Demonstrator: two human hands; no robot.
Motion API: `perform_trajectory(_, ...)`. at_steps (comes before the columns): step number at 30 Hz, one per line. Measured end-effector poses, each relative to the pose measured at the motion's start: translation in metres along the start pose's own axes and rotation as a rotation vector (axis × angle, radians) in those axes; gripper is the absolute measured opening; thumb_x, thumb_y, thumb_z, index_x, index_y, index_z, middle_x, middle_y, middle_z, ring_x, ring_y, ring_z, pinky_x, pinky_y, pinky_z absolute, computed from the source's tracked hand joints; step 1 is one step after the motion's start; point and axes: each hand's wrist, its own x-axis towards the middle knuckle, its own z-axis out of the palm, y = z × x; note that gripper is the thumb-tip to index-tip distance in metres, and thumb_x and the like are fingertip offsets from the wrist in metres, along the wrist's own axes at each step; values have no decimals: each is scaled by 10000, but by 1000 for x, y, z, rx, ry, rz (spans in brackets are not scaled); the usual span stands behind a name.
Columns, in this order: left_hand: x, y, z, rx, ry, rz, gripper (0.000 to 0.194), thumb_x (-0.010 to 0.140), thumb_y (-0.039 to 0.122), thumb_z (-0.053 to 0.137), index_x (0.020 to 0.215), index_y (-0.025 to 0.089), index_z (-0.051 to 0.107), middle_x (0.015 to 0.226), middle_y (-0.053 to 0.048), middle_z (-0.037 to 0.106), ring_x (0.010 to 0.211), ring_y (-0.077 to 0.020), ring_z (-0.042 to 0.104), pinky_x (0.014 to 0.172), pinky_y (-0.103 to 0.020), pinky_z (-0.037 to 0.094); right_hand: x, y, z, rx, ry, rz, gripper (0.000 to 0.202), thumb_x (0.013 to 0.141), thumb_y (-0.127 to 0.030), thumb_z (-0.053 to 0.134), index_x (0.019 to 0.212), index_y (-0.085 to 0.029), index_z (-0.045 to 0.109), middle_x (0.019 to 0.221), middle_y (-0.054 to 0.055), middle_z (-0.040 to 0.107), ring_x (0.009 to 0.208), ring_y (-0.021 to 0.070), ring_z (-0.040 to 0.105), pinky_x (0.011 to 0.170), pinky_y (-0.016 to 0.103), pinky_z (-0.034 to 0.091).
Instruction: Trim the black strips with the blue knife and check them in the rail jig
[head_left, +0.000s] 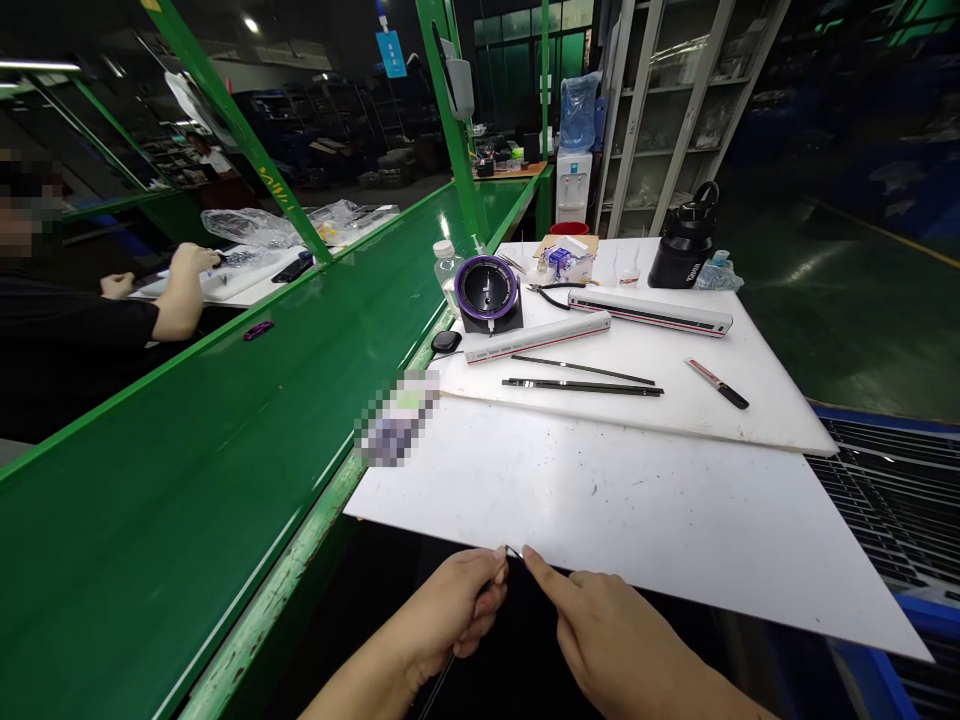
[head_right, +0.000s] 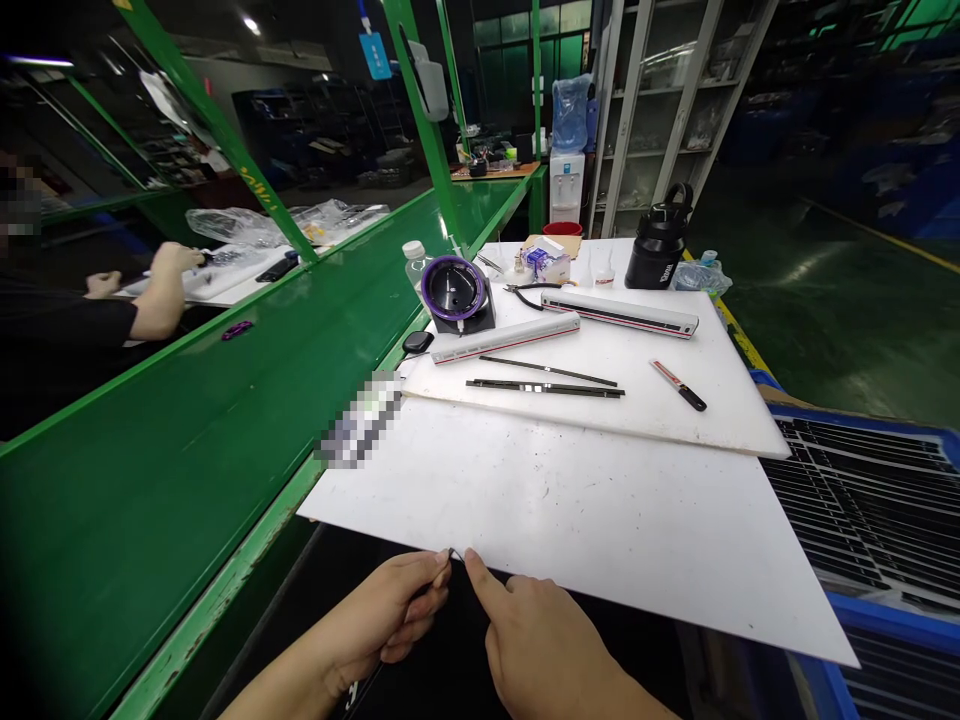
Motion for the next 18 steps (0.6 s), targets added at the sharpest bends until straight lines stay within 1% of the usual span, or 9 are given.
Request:
perform_trajectory(2,0,-1,-1,0,-2,2,407,752,587,571,732,208,425,502,93,325,369,-43,156,319,-174,84,0,1,1,-7,-6,9,727,831,-24,496,1515,-197,319,854,49,618,703,231,593,641,253,440)
perform_trajectory(7,0,-1,-1,-6,-4,6,390,757,571,566,734,206,430,503,93,321,370,-43,155,317,-173,80,-1,3,0,40,15,-5,708,845,-19,469,1514,-198,319,873,50,626,729,234,603,720,267,455)
perform_trajectory(11,-1,0,0,2,-2,8,394,751,573,569,726,208,423,499,95,320,369,-43,158,315,-170,90,-2,1,-2,95,30,-20,703,850,-13,447,1517,-194,312,893,49,628,736,228,606,745,261,456)
perform_trajectory(15,-1,0,1,21,-8,19,382,764,569,545,728,208,426,500,95,323,364,-45,154,313,-173,95,-1,1,-3,77,26,-21,704,852,-11,455,1515,-201,317,890,50,627,726,229,604,735,260,457)
perform_trajectory(18,3,-2,-1,37,-9,33,364,786,556,519,734,208,427,503,93,328,364,-47,150,315,-180,93,0,0,0,0,8,1,718,851,-14,492,1517,-210,310,868,51,618,705,233,598,690,265,458)
